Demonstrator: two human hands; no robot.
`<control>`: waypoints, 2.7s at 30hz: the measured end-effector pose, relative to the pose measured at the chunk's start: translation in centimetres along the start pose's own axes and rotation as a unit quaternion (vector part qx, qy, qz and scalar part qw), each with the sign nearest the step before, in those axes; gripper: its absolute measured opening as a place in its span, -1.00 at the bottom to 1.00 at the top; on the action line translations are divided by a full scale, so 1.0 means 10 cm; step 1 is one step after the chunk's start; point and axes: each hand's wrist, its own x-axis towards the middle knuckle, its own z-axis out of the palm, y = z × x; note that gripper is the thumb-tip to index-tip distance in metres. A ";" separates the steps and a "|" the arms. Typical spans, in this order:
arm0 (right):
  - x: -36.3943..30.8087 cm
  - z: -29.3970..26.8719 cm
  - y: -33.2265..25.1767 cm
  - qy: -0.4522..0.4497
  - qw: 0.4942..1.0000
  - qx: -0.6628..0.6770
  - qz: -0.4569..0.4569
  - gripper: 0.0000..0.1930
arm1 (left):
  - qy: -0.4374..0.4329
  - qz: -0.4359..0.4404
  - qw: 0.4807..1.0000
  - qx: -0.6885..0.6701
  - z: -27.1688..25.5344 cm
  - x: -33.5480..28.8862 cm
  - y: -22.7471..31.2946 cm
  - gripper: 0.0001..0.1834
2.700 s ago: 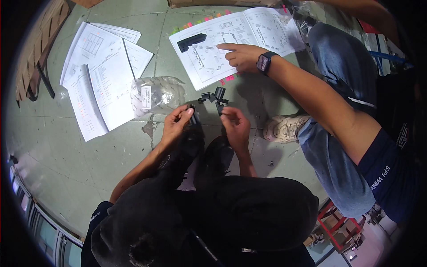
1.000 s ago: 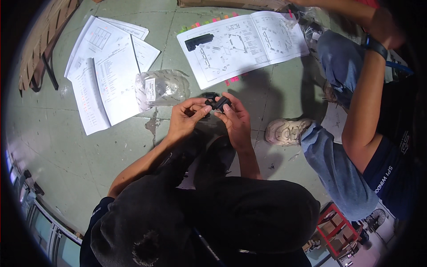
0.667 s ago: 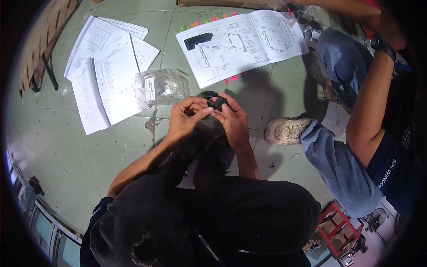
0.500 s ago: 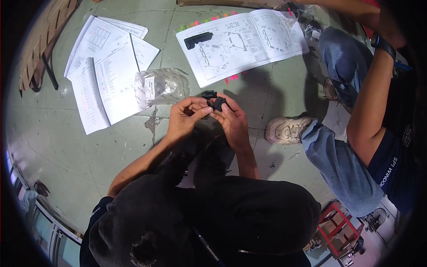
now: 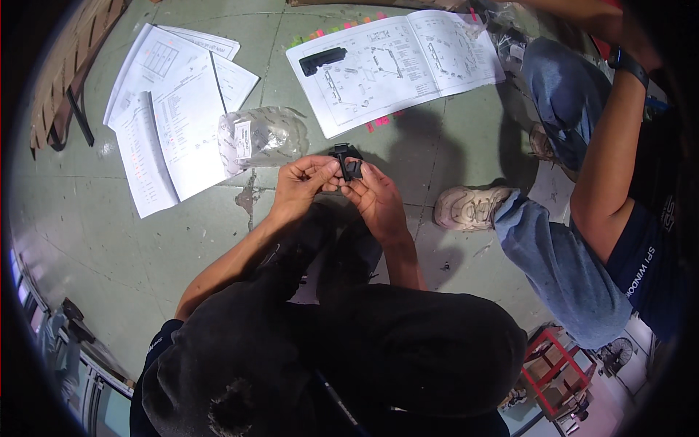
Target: The person inspects and selects small metal hardware components from plastic bags by hand, referencing a technical manual.
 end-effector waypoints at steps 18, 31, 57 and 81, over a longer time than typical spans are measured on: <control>-0.09 0.05 0.00 0.019 0.991 -0.111 -0.066 -0.62 | -0.001 -0.062 0.994 -0.088 -0.03 -0.07 -0.03 -0.58; -0.06 0.07 0.04 -0.007 0.985 -0.136 -0.108 -0.52 | -0.022 -0.018 1.000 0.011 0.01 -0.06 -0.10 -0.77; -0.10 -0.14 0.15 0.102 0.977 -0.150 -0.113 -0.71 | -0.079 -0.236 0.953 -0.173 -0.09 -0.11 -0.11 -0.73; -0.09 -0.05 0.09 0.068 0.969 -0.194 -0.140 -0.60 | -0.045 -0.149 0.979 -0.134 -0.10 -0.06 -0.15 -0.70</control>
